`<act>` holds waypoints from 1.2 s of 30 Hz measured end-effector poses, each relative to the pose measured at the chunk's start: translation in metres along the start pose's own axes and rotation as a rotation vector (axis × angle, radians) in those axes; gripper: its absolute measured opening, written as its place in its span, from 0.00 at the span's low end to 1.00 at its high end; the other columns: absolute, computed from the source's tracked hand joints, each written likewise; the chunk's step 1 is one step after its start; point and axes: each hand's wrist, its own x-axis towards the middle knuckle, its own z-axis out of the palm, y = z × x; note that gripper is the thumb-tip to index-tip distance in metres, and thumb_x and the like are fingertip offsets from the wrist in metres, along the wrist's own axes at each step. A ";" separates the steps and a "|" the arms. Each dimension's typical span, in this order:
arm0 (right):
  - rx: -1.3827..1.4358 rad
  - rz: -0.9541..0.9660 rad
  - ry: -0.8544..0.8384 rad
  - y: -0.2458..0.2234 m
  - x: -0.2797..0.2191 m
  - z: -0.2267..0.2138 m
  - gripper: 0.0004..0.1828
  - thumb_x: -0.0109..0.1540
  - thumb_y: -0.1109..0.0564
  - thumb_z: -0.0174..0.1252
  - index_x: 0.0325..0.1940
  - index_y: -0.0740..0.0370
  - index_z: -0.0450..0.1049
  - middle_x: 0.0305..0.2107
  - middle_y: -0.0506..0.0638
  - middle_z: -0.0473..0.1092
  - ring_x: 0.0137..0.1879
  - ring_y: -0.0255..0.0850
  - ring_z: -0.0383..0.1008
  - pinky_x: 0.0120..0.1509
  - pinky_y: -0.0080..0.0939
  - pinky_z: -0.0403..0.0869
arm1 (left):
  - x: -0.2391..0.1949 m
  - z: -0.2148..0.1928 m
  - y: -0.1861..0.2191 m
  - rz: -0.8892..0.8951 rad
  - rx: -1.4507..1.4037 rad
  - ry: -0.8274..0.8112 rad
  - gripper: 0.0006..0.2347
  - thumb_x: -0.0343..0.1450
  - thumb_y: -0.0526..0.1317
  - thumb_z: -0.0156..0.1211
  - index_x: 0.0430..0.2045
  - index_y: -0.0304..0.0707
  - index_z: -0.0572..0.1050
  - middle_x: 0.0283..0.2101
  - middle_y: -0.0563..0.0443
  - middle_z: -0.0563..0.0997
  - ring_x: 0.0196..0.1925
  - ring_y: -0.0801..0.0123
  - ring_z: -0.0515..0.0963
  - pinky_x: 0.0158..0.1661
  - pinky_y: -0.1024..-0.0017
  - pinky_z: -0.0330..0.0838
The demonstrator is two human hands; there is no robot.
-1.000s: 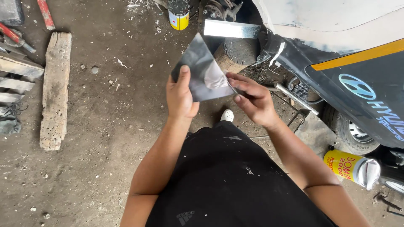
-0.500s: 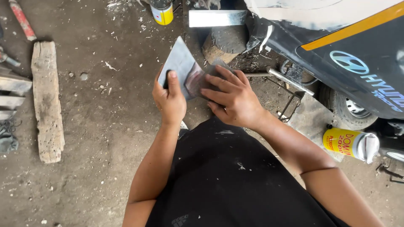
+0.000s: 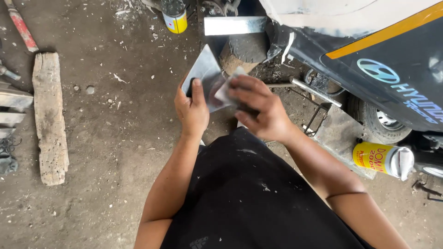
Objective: The person scoops a pinkish substance from a can onto a metal scraper and applies it to the wheel arch area of a white vehicle. They then use a sanding block to smooth the applied substance on the curved surface.
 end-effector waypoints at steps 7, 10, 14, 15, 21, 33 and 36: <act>0.473 0.040 0.023 0.038 -0.013 -0.001 0.20 0.66 0.64 0.62 0.63 0.62 0.75 0.69 0.62 0.64 0.78 0.55 0.62 0.81 0.54 0.67 | 0.011 -0.001 0.005 -0.538 -1.083 0.026 0.11 0.74 0.39 0.62 0.45 0.31 0.75 0.45 0.45 0.83 0.46 0.61 0.84 0.48 0.63 0.80; 0.187 0.101 0.017 0.025 -0.001 -0.014 0.19 0.64 0.63 0.63 0.60 0.60 0.77 0.65 0.62 0.67 0.75 0.56 0.66 0.75 0.55 0.72 | 0.007 -0.001 -0.002 -0.451 -1.098 -0.008 0.09 0.77 0.37 0.60 0.45 0.29 0.76 0.46 0.44 0.83 0.46 0.59 0.84 0.49 0.63 0.80; -0.162 0.039 0.099 0.010 0.007 -0.003 0.21 0.61 0.62 0.65 0.60 0.59 0.78 0.62 0.61 0.69 0.76 0.58 0.63 0.77 0.58 0.67 | -0.008 0.010 0.029 0.095 -0.050 -0.076 0.11 0.80 0.37 0.51 0.51 0.29 0.77 0.44 0.42 0.83 0.42 0.59 0.85 0.39 0.67 0.78; -0.267 -0.031 0.101 0.010 0.008 0.005 0.21 0.60 0.61 0.67 0.59 0.59 0.79 0.61 0.59 0.71 0.76 0.58 0.62 0.78 0.59 0.67 | -0.006 0.013 0.049 0.362 0.039 -0.083 0.12 0.81 0.36 0.50 0.57 0.28 0.73 0.51 0.41 0.82 0.50 0.58 0.87 0.46 0.67 0.81; -0.303 -0.103 -0.048 0.003 0.006 0.015 0.20 0.56 0.58 0.68 0.53 0.56 0.83 0.59 0.55 0.73 0.74 0.58 0.63 0.72 0.61 0.66 | 0.002 -0.005 0.036 0.412 0.049 -0.004 0.13 0.82 0.35 0.50 0.60 0.29 0.71 0.56 0.37 0.81 0.56 0.54 0.85 0.55 0.65 0.81; 0.233 0.032 0.026 0.037 0.013 0.003 0.20 0.66 0.58 0.61 0.64 0.57 0.75 0.67 0.59 0.68 0.78 0.56 0.65 0.84 0.63 0.64 | 0.027 -0.023 0.008 -0.399 -1.038 0.115 0.09 0.76 0.38 0.59 0.45 0.30 0.75 0.46 0.46 0.83 0.46 0.65 0.83 0.49 0.67 0.79; -0.214 -0.139 0.050 0.011 0.030 0.012 0.21 0.64 0.57 0.65 0.62 0.57 0.77 0.64 0.57 0.70 0.76 0.57 0.65 0.82 0.63 0.64 | 0.020 -0.019 -0.029 -0.227 -0.781 0.099 0.12 0.80 0.40 0.60 0.50 0.25 0.75 0.48 0.44 0.81 0.49 0.65 0.80 0.52 0.67 0.75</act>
